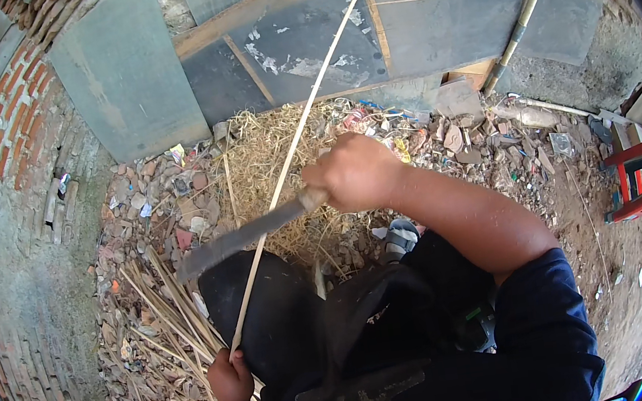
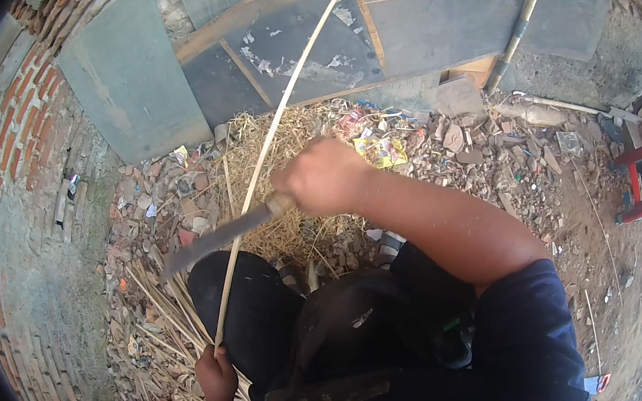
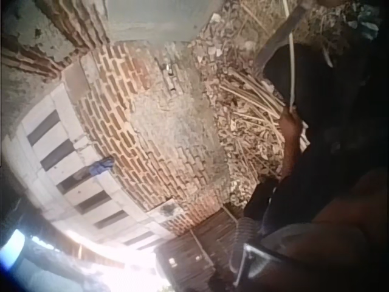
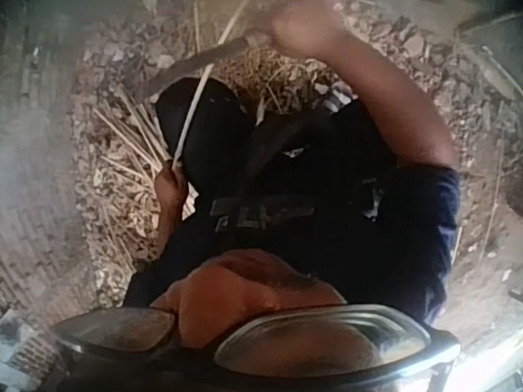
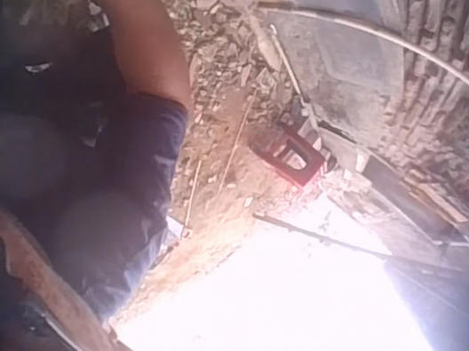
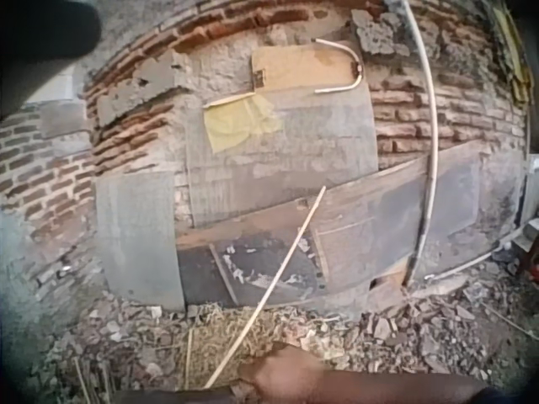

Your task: The person holds a wooden strip by hand and shaves it down along its length using a knife.

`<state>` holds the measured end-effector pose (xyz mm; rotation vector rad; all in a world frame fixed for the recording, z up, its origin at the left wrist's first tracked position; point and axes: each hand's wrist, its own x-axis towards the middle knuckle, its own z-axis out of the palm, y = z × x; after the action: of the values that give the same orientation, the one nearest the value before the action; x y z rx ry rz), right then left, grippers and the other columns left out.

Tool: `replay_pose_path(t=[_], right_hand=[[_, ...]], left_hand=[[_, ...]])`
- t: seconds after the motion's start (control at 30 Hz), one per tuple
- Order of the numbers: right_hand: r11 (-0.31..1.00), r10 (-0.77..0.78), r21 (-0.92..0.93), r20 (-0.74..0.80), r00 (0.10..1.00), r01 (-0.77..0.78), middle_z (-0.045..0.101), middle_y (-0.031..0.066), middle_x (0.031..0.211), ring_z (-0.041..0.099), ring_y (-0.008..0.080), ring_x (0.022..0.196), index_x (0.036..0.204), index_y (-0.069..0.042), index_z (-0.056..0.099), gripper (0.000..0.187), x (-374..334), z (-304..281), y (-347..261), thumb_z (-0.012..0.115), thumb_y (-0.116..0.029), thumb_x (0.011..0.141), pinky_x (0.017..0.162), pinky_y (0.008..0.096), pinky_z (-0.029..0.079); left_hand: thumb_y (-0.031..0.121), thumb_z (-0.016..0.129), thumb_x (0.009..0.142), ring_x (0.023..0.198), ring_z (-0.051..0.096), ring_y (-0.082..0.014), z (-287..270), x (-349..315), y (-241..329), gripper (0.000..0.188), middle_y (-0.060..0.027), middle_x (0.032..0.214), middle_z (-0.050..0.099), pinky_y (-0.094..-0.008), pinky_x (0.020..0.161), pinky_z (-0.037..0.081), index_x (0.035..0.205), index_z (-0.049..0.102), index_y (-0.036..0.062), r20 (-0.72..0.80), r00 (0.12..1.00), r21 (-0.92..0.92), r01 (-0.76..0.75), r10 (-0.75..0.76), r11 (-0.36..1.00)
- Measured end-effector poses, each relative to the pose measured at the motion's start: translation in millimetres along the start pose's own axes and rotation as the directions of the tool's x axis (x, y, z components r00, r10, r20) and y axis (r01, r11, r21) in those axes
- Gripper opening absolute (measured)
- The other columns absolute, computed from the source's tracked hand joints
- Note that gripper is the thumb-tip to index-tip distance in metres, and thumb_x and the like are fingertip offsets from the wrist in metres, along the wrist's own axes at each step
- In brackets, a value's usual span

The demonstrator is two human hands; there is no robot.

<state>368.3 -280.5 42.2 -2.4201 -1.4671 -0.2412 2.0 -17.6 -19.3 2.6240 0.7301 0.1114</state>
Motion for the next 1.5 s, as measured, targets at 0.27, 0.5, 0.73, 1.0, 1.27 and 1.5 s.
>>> replay_pose_path(t=[0.27, 0.5, 0.73, 1.0, 1.27, 1.5], right_hand=[[0.954, 0.299, -0.030, 0.035, 0.954, -0.298, 0.070, 0.0068, 0.079, 0.072, 0.0275, 0.076, 0.092, -0.017, 0.067, 0.007, 7.1, -6.7, 39.5, 0.067, -0.020, 0.086, 0.069, 0.0446, 0.059], [0.998, 0.067, -0.029, 0.195, 0.978, -0.063, 0.071, 0.0075, 0.080, 0.073, 0.0278, 0.077, 0.098, -0.016, 0.066, 0.013, 11.7, -8.9, -22.3, 0.066, -0.022, 0.086, 0.071, 0.0439, 0.059], [0.946, 0.290, 0.125, 0.081, 0.954, -0.299, 0.071, 0.0120, 0.082, 0.072, 0.0333, 0.080, 0.097, -0.014, 0.067, 0.017, 11.7, -0.1, 32.0, 0.068, -0.022, 0.082, 0.072, 0.0489, 0.059], [0.989, 0.113, 0.076, 0.154, 0.982, -0.126, 0.070, 0.0065, 0.079, 0.072, 0.0280, 0.076, 0.090, -0.018, 0.066, 0.009, 11.3, -2.4, -14.5, 0.069, -0.017, 0.082, 0.073, 0.0430, 0.059], [0.975, 0.216, 0.009, 0.204, 0.955, -0.222, 0.072, 0.0096, 0.082, 0.072, 0.0329, 0.080, 0.092, -0.015, 0.066, 0.014, 17.2, -0.4, 8.3, 0.068, -0.017, 0.079, 0.074, 0.0468, 0.058], [0.996, 0.015, -0.093, 0.258, 0.966, 0.009, 0.072, 0.0048, 0.086, 0.073, 0.0239, 0.082, 0.096, -0.018, 0.068, 0.010, 14.2, -6.5, -34.6, 0.066, -0.018, 0.087, 0.075, 0.0428, 0.058]], left_hand=[[0.035, 0.055, 0.100, 0.062, 0.059, -0.0495, 6.1, -0.9, -8.7, 0.041, -0.0237, 0.060, 0.055, -0.0535, 0.055, 0.043, 0.076, 0.053, 0.0021, -0.054, 0.998, 0.024, 0.025, -0.024, 0.999], [0.035, 0.056, 0.100, 0.062, 0.059, -0.0492, -1.3, -1.1, -7.4, 0.041, -0.0230, 0.061, 0.056, -0.0531, 0.055, 0.043, 0.076, 0.053, 0.0027, 0.012, 1.000, 0.017, -0.007, 0.007, 1.000], [0.027, 0.061, 0.097, 0.060, 0.059, -0.0481, 7.8, 3.5, -6.6, 0.033, -0.0232, 0.061, 0.056, -0.0526, 0.054, 0.043, 0.077, 0.053, 0.0021, -0.066, 0.998, 0.037, -0.009, 0.011, 0.999], [0.025, 0.059, 0.098, 0.061, 0.059, -0.0478, 10.5, -6.2, -11.1, 0.030, -0.0233, 0.061, 0.056, -0.0523, 0.054, 0.042, 0.079, 0.053, 0.0014, -0.094, 0.995, 0.080, -0.024, 0.031, 0.997], [0.026, 0.062, 0.096, 0.061, 0.060, -0.0473, 16.3, -0.4, -6.8, 0.030, -0.0229, 0.062, 0.058, -0.0540, 0.055, 0.044, 0.079, 0.055, 0.0025, -0.146, 0.989, 0.030, 0.025, -0.021, 0.999], [0.025, 0.061, 0.097, 0.061, 0.060, -0.0476, 12.8, -7.5, -9.9, 0.028, -0.0230, 0.063, 0.059, -0.0536, 0.054, 0.045, 0.080, 0.054, 0.0032, -0.110, 0.994, 0.073, 0.028, -0.019, 0.997]])
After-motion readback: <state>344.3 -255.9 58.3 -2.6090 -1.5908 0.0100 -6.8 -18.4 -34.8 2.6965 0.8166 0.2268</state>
